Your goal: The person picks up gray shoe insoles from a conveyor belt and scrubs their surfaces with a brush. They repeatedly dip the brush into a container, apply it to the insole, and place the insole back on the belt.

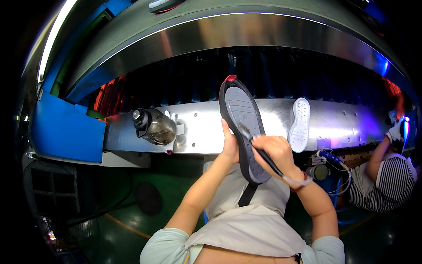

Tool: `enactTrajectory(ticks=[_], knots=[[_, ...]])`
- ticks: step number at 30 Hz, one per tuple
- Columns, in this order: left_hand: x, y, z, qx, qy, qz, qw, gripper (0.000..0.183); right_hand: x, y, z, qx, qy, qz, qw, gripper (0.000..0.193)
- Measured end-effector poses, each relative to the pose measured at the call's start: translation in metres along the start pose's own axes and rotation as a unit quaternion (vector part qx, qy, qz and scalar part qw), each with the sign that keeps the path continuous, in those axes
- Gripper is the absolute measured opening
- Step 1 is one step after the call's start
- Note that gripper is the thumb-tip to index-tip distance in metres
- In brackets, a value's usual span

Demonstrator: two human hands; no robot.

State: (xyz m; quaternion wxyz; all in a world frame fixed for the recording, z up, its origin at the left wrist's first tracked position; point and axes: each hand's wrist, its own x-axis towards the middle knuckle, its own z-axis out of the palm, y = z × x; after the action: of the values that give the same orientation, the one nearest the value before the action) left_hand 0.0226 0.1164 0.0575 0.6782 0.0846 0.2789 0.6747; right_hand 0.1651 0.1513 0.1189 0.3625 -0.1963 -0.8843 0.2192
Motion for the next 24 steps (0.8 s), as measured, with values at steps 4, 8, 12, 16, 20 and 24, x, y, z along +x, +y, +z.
enactTrajectory(ticks=[4, 8, 12, 16, 20, 24], knots=[[-0.009, 0.01, -0.008, 0.002, -0.019, -0.019, 1.0, 0.095, -0.021, -0.01, -0.035, 0.13, -0.14, 0.053, 0.98, 0.014], [-0.022, 0.0, 0.023, 0.032, -0.02, -0.034, 0.999, 0.097, 0.018, -0.005, -0.064, 0.33, -0.114, 0.314, 0.883, 0.015], [-0.022, -0.008, 0.035, -0.004, -0.127, -0.058, 0.99, 0.091, 0.048, 0.018, -0.053, 0.32, 0.038, 0.206, 0.924, 0.016], [-0.025, 0.004, 0.049, 0.055, -0.025, -0.03, 0.998, 0.094, 0.03, -0.005, -0.053, 0.37, -0.168, 0.162, 0.899, 0.017], [-0.024, 0.0, 0.032, 0.021, -0.179, -0.07, 0.981, 0.089, 0.04, 0.007, -0.069, 0.475, 0.006, 0.245, 0.845, 0.018], [-0.025, 0.005, 0.053, 0.064, -0.053, -0.023, 0.996, 0.094, 0.032, 0.007, -0.062, 0.375, -0.065, 0.197, 0.903, 0.017]])
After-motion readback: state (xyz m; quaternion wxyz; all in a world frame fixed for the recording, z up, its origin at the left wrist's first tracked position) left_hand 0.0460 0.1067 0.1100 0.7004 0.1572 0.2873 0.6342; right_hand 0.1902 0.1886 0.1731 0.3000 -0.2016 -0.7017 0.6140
